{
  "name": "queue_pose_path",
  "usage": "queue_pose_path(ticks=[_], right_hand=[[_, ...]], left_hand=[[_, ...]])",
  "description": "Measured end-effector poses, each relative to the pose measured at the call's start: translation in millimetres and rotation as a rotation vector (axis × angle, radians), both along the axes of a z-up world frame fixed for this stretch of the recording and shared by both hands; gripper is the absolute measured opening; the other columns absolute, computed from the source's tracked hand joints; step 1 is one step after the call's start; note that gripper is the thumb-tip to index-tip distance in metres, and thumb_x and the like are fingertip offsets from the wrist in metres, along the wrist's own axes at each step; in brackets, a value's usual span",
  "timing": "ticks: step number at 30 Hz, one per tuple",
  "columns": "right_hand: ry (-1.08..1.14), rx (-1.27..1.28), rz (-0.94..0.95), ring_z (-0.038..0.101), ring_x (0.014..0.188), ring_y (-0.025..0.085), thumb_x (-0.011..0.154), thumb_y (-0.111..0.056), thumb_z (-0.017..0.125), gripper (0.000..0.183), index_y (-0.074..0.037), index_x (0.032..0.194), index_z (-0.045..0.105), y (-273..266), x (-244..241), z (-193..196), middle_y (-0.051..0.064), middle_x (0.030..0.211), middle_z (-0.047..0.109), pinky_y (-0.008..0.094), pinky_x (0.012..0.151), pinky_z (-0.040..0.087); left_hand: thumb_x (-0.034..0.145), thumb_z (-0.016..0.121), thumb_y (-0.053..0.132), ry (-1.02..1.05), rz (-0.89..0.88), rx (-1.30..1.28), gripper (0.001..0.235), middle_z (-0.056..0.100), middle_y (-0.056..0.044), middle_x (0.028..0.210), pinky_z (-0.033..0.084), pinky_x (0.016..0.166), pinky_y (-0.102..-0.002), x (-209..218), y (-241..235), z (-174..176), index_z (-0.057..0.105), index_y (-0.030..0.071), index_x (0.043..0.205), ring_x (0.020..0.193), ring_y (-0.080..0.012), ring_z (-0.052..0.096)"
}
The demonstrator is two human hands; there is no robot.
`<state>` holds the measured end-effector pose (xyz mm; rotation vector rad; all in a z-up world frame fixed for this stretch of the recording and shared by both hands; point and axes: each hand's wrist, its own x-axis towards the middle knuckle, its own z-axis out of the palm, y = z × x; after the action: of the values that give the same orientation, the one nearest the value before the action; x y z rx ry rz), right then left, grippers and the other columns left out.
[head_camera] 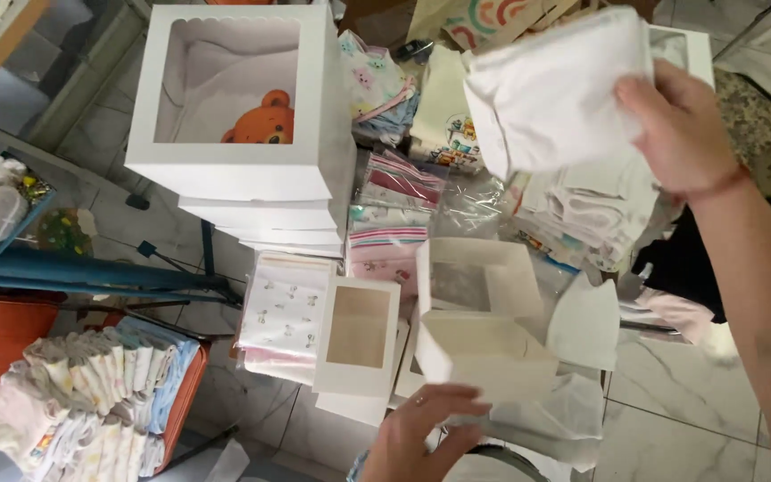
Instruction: The person folds small white and patterned baby garments and places them into white display boxes with clear windows. They repeatedly pick up a garment, fold it, insert it into a box, and set the box aside. The process continues with multiple garments and boxes throughout the clip.
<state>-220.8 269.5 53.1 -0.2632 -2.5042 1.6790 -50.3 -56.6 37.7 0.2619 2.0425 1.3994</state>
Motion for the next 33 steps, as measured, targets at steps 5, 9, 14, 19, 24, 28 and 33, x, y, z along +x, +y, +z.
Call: queue_pose_path(ticks=[5, 9, 14, 19, 24, 28, 33], right_hand=[[0.094, 0.534, -0.078, 0.046, 0.062, 0.013, 0.092, -0.043, 0.047, 0.037, -0.006, 0.095, 0.051, -34, 123, 8, 0.003, 0.074, 0.052, 0.026, 0.046, 0.033], [-0.018, 0.487, 0.428, 0.063, 0.086, 0.012, 0.071, -0.039, 0.039, 0.048, -0.021, 0.115, 0.045, -103, 193, 29, -0.004, 0.127, 0.048, 0.024, 0.054, 0.051], [0.017, 0.296, 0.384, 0.056, 0.105, 0.009, 0.069, -0.018, 0.062, 0.026, -0.010, 0.095, 0.062, -85, 230, 8, -0.003, 0.118, 0.055, 0.020, 0.076, 0.053], [0.005, -0.348, -0.272, 0.052, 0.098, 0.016, 0.080, -0.034, 0.051, 0.047, -0.006, 0.117, 0.043, -36, 218, 6, 0.007, 0.112, 0.052, 0.024, 0.075, 0.045], [0.269, 0.022, -0.034, 0.048, 0.116, 0.031, 0.088, -0.022, 0.050, 0.040, 0.000, 0.120, 0.041, 5, 196, 37, 0.016, 0.123, 0.049, 0.039, 0.089, 0.044], [0.080, -1.013, -0.069, 0.051, 0.114, 0.018, 0.091, -0.026, 0.046, 0.040, -0.013, 0.129, 0.048, 24, 188, 37, 0.000, 0.119, 0.055, 0.032, 0.094, 0.043], [0.040, -0.864, -0.165, 0.057, 0.099, 0.018, 0.088, -0.031, 0.048, 0.032, -0.015, 0.115, 0.056, 35, 193, 24, -0.002, 0.103, 0.060, 0.029, 0.080, 0.046]], left_hand=[[0.080, 0.059, 0.033, -0.200, 0.068, 0.942, 0.070, 0.021, -0.007, 0.140, 0.035, 0.095, -0.040, -7, 53, -11, 0.021, 0.007, 0.133, 0.131, -0.0254, 0.022], [0.081, 0.044, 0.044, -0.628, 0.306, 1.293, 0.059, 0.043, -0.004, 0.125, 0.033, 0.099, -0.042, -8, 75, -12, 0.033, 0.011, 0.129, 0.117, -0.0187, 0.040], [0.075, 0.057, 0.025, -0.956, 0.379, 1.278, 0.051, 0.054, -0.008, 0.115, 0.038, 0.091, -0.034, 22, 65, -68, 0.046, 0.008, 0.122, 0.104, -0.0213, 0.050], [0.050, 0.055, 0.011, -1.216, 0.453, 1.023, 0.024, 0.058, 0.001, 0.075, 0.040, 0.063, -0.026, 28, 57, -81, 0.059, 0.013, 0.073, 0.073, -0.0172, 0.052], [0.052, 0.054, 0.009, -1.128, 0.419, 1.054, 0.035, 0.059, -0.005, 0.084, 0.044, 0.067, -0.031, 41, 56, -95, 0.058, 0.006, 0.087, 0.079, -0.0217, 0.054], [0.054, 0.053, 0.009, -1.166, 0.451, 0.956, 0.019, 0.058, -0.009, 0.076, 0.045, 0.043, -0.035, 49, 48, -111, 0.059, 0.004, 0.071, 0.067, -0.0277, 0.055], [0.053, 0.052, 0.014, -1.181, 0.425, 0.846, 0.016, 0.044, -0.009, 0.054, 0.033, 0.027, -0.039, 47, 47, -94, 0.050, 0.001, 0.063, 0.041, -0.0333, 0.044]])
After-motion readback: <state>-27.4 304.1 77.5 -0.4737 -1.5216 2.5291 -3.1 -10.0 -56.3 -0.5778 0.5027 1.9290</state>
